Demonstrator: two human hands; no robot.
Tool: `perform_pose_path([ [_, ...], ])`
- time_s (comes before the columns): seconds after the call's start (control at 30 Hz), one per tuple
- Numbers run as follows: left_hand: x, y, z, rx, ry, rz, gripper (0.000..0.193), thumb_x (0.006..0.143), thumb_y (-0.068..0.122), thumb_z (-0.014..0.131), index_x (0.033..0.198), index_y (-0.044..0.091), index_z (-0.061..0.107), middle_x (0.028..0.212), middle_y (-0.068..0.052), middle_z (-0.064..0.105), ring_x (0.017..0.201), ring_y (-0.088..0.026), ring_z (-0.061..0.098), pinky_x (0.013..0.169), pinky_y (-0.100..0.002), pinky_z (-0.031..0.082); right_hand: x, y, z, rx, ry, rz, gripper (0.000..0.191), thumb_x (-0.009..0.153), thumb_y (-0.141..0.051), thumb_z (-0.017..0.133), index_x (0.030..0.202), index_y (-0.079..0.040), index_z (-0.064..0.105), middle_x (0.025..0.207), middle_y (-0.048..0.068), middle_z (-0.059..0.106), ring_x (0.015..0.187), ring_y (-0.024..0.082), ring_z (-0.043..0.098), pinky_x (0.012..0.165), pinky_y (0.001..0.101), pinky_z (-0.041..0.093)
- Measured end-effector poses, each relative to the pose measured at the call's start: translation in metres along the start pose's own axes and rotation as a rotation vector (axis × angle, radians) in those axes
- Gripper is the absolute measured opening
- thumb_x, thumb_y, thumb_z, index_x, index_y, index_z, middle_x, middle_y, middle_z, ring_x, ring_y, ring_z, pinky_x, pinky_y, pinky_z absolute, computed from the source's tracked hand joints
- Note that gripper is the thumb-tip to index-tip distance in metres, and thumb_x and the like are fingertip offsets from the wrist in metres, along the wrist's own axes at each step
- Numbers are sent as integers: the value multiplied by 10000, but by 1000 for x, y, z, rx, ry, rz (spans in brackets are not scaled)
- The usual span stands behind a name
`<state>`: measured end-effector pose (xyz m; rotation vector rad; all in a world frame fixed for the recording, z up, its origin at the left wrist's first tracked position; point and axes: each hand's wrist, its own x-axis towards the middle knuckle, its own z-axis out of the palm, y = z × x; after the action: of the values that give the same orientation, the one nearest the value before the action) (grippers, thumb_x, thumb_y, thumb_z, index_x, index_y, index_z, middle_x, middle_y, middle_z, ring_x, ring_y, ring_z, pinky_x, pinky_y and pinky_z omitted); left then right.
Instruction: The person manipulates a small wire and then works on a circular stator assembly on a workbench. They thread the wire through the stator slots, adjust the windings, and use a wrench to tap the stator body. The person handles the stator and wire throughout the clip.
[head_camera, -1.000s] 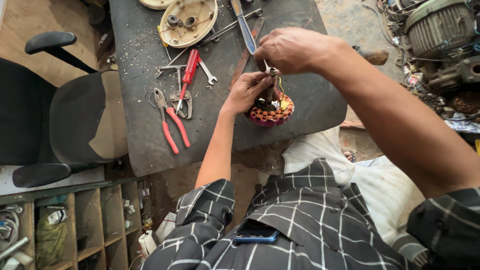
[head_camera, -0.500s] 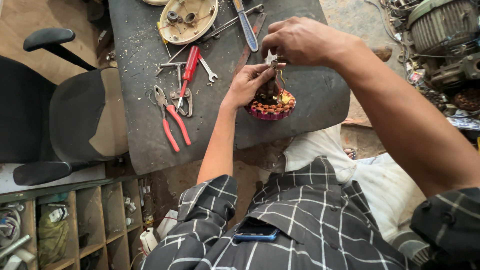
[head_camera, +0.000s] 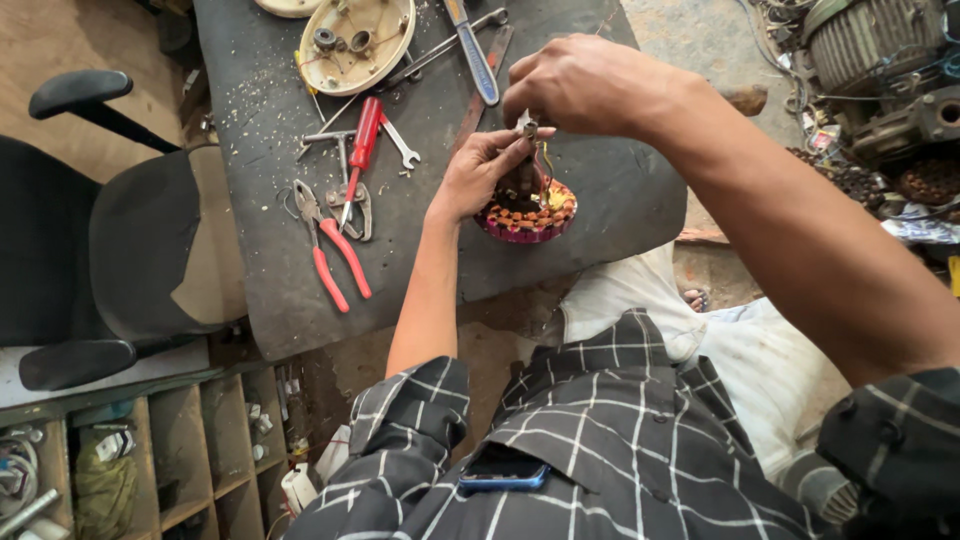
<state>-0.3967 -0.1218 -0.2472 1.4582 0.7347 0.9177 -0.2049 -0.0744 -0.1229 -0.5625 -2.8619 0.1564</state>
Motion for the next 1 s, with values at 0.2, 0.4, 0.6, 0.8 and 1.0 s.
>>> perform_pose_path([
  [0.2, 3, 1, 0, -122, -50, -34, 380, 1109, 240, 547, 1370, -14, 654, 870, -39, 730, 776, -87, 665, 755, -255, 545, 7, -1, -4, -109, -177, 115, 153, 860, -149, 633, 853, -106, 780, 1074, 61, 701, 923, 333, 707, 808, 473, 555],
  [0.4, 3, 3, 0, -144, -44, -52, 383, 1107, 240, 538, 1372, -15, 648, 881, -47, 736, 767, -87, 660, 732, -255, 544, 9, -4, -8, -382, -149, -5, 129, 855, -294, 657, 869, -205, 750, 916, -32, 710, 974, 210, 704, 946, 388, 496],
  [0.6, 4, 7, 1, -106, -36, -46, 385, 1117, 249, 542, 1367, -17, 663, 880, -59, 738, 759, -85, 641, 729, -253, 543, 8, -3, -10, -364, -79, -43, 140, 828, -315, 650, 884, -220, 736, 928, -32, 689, 993, 191, 692, 875, 368, 493],
  [0.8, 5, 10, 3, -177, -16, -80, 382, 1094, 256, 568, 1349, -10, 668, 903, -25, 720, 812, -99, 696, 771, -262, 577, 10, 0, -11, -277, -96, -13, 127, 911, -243, 619, 925, -189, 733, 981, 3, 686, 949, 224, 693, 898, 391, 500],
  [1.0, 5, 7, 1, -163, -9, -87, 377, 1099, 254, 573, 1356, -4, 674, 920, -5, 688, 839, -101, 709, 789, -268, 587, 11, 4, -8, -198, -75, 10, 132, 884, -209, 622, 915, -133, 726, 1049, 39, 685, 977, 291, 696, 896, 442, 532],
])
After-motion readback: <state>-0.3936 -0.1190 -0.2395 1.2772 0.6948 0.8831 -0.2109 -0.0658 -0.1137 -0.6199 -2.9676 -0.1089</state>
